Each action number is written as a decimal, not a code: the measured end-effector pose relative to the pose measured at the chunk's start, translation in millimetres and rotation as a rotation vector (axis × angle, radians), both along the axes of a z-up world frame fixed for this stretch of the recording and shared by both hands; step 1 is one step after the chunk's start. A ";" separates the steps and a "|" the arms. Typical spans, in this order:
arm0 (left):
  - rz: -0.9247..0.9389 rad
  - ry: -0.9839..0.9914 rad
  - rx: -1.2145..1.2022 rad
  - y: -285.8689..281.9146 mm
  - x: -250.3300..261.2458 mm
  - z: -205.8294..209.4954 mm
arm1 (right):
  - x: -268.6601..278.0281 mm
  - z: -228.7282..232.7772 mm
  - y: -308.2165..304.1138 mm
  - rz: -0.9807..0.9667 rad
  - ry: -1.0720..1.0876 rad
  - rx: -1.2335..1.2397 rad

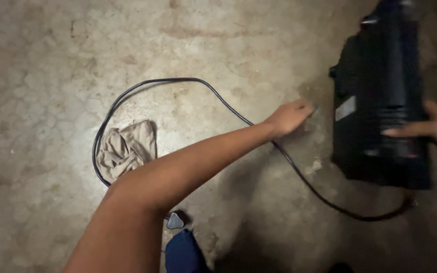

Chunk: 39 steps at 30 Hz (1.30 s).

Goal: The person uses a screwdriver to remove screws from the bottom of a portable induction cooktop. They flip the device over, remove additional screws, and finally open the casing to reveal the internal components.

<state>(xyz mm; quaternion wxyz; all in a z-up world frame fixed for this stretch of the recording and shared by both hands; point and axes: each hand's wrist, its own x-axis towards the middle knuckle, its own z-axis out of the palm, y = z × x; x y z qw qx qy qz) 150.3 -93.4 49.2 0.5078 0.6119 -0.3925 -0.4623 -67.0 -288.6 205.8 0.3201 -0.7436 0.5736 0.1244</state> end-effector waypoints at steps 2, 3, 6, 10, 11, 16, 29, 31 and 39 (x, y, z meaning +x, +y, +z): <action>-0.076 -0.266 0.140 19.2 13.0 -9.1 | -14.9 -10.0 -22.4 -0.062 -0.019 0.021; -0.164 -0.376 0.223 29.6 18.0 -10.1 | -22.3 -13.5 -32.5 -0.089 -0.027 0.030; -0.292 -0.645 0.327 53.0 22.8 -9.3 | -42.4 -18.4 -58.6 -0.154 -0.065 0.057; -0.283 -0.983 0.173 43.9 7.3 -19.8 | -74.2 -25.1 -83.8 -0.218 -0.126 0.104; -0.242 -1.015 0.099 37.4 -0.2 -23.6 | -80.7 -27.1 -87.4 -0.228 -0.141 0.117; -0.120 -0.598 0.131 -18.0 -73.4 -56.2 | -111.9 -21.5 -105.7 -0.268 -0.241 0.192; -0.100 -0.385 0.700 48.9 -164.6 -34.6 | -91.0 31.6 -42.3 -0.072 -0.616 0.224; 0.180 -0.092 0.427 35.7 -155.2 3.0 | -75.4 33.7 -28.0 -0.061 -0.645 0.199; 0.420 0.306 -0.120 -57.3 -148.5 155.6 | -17.4 29.1 43.1 0.145 -0.521 -0.133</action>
